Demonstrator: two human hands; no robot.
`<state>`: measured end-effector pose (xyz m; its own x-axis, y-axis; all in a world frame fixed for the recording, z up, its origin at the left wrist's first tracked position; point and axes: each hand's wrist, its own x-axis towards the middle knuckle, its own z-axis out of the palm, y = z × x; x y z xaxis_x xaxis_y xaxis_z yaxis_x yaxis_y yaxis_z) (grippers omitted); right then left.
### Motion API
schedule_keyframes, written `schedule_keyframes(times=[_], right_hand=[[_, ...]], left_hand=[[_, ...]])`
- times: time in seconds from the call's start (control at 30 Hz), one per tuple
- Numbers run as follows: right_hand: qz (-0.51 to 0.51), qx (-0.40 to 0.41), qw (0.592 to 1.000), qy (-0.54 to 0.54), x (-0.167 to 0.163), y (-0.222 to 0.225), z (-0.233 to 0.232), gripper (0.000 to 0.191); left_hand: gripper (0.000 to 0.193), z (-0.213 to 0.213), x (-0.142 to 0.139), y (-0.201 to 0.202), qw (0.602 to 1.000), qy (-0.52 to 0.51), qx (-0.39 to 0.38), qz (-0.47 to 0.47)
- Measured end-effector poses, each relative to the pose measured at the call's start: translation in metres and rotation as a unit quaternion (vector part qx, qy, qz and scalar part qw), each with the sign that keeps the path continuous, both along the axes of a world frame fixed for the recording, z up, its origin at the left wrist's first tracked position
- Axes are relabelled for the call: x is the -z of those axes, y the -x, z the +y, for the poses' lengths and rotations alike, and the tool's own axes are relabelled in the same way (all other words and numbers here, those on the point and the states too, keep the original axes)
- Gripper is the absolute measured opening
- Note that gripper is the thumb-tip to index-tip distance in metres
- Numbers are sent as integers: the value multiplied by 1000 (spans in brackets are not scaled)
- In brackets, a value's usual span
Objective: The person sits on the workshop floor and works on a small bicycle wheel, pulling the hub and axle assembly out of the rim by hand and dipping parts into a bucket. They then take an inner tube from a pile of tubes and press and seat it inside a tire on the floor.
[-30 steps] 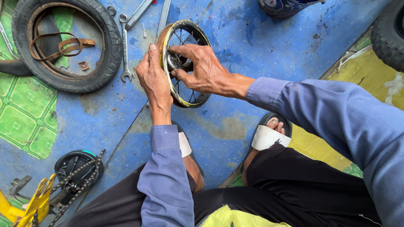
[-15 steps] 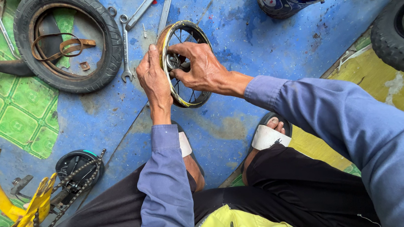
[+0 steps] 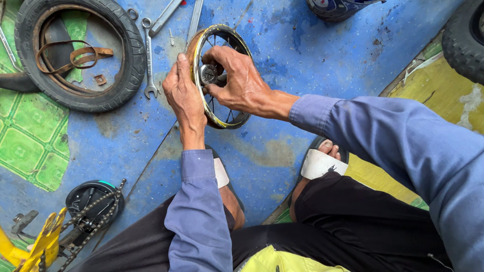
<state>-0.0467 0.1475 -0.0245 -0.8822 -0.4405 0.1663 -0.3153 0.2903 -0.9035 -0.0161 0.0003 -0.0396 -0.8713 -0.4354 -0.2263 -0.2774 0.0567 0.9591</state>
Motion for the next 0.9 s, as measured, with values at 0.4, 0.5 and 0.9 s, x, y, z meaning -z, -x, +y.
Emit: schedule_keyframes(times=[0.4,0.5,0.9], right_hand=[[-41,-37,998,-4,-5,0,5,44],[-50,-17,998,17,-4,0,8,44],[4,-59,998,-27,4,4,6,47]], left_hand=[[47,-1,5,-2,1000,5,-12,-9],[47,-1,5,-2,999,-38,-15,-4],[48,-6,10,-5,999,-31,-9,7]])
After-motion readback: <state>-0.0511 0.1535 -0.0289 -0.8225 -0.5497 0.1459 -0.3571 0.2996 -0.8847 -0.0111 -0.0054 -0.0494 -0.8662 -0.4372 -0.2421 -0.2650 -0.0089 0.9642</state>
